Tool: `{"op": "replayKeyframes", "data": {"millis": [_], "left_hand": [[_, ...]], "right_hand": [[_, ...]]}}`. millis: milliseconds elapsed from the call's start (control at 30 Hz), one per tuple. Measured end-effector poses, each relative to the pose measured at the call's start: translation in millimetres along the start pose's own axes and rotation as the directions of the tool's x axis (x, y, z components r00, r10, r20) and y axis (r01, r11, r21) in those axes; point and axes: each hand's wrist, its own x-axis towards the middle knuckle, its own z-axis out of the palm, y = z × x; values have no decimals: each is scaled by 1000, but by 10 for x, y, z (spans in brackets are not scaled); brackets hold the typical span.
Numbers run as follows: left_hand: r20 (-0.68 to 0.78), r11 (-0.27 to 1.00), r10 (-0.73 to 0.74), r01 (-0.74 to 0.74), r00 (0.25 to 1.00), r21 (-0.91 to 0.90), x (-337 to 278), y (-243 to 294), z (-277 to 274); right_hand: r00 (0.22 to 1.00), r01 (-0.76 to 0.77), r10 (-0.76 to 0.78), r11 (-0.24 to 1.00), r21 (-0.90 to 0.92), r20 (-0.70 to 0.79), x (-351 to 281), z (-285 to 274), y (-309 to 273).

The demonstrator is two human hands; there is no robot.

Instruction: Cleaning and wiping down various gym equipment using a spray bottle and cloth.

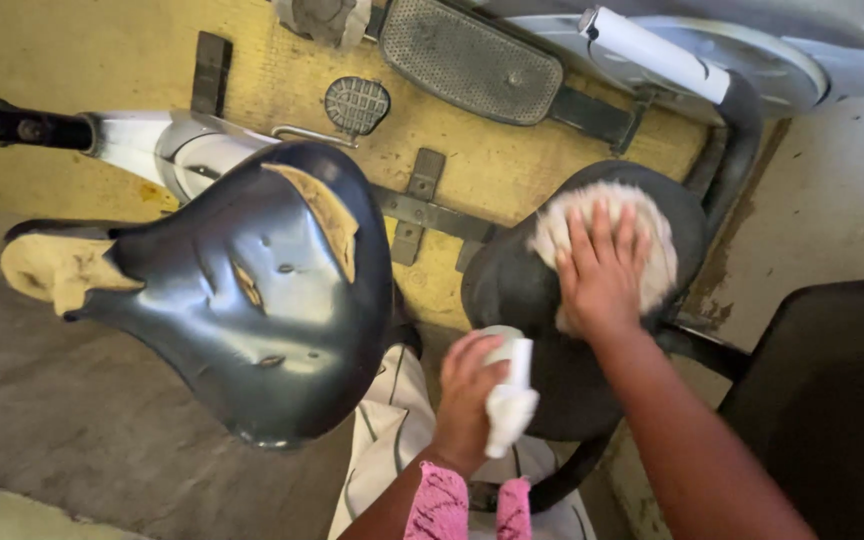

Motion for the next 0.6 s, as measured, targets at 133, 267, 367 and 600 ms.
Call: {"op": "replayKeyframes", "data": {"millis": [133,267,367,600], "left_hand": [[-181,996,-10,-7,983,-90,-136,-250,-180],[-143,832,-433,333,890,-444,-263,-317,-465],[-151,849,-451,371,880,-377,-273,-321,-638],[-141,907,-378,336,915,-252,-314,-219,-688]], "right_hand": [[993,38,-35,999,20,-115,446,-52,-515],[953,92,-111,993,80,281,507,-158,-1041],[927,206,-213,977,54,309,383,-203,-1284],[877,348,-338,937,33,342,-299,-111,-1374]]}}
